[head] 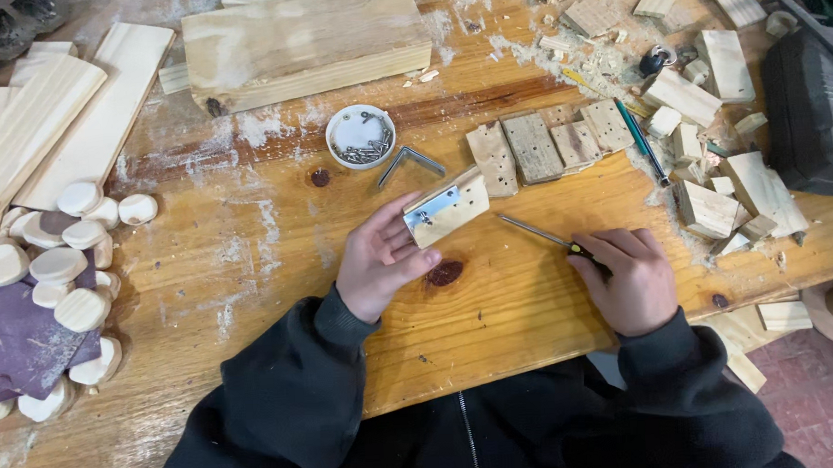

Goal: The person assembles small wooden blocks using metal corner brackets and screws. They align the brackets on the wood, insert screws, and tighten them with a screwdriver to join the pieces together.

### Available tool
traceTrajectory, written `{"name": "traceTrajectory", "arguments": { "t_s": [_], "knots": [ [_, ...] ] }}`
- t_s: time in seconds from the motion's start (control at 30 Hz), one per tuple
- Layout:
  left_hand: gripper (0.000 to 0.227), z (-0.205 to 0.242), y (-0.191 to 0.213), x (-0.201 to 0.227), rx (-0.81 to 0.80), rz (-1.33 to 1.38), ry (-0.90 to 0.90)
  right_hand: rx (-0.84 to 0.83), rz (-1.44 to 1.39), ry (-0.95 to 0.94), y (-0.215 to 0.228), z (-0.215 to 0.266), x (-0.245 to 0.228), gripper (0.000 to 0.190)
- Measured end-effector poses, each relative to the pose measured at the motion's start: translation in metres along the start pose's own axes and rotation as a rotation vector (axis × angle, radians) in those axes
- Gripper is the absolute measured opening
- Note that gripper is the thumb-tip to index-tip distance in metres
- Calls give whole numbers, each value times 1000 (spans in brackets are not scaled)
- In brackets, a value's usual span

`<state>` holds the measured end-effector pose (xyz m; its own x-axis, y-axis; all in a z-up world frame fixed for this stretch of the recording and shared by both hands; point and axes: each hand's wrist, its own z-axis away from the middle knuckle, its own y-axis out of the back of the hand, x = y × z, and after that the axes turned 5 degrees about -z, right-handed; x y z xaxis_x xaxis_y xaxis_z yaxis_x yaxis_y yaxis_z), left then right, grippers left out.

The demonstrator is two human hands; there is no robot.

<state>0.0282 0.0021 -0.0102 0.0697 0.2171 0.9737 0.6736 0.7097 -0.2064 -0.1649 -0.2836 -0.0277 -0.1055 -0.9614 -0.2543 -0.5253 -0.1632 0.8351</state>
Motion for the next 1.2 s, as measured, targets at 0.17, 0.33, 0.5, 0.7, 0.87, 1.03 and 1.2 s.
{"name": "traceTrajectory", "arguments": {
  "t_s": [0.17,0.33,0.5,0.7,0.87,1.03,1.2],
  "knots": [
    [95,0,-2,10,-27,16,-8,49,-110,-29,27,-38,-51,35],
    [92,1,0,14,-139,26,-7,-70,-1046,-273,17,-84,-103,44],
    [86,1,7,16,-104,71,-20,-44,-1157,-344,-20,-106,-108,44],
    [95,2,9,26,-144,43,-44,-135,-1229,-337,-41,-110,-108,36],
    [92,-6,30,27,-283,-33,-38,-213,-1210,-287,-40,-109,-112,33],
    [34,-8,32,26,-110,-157,97,-270,-1176,-174,-33,-109,-132,30],
    [21,-9,43,27,-133,-319,150,-335,-1097,-156,-39,-117,-141,28]
  ]
}}
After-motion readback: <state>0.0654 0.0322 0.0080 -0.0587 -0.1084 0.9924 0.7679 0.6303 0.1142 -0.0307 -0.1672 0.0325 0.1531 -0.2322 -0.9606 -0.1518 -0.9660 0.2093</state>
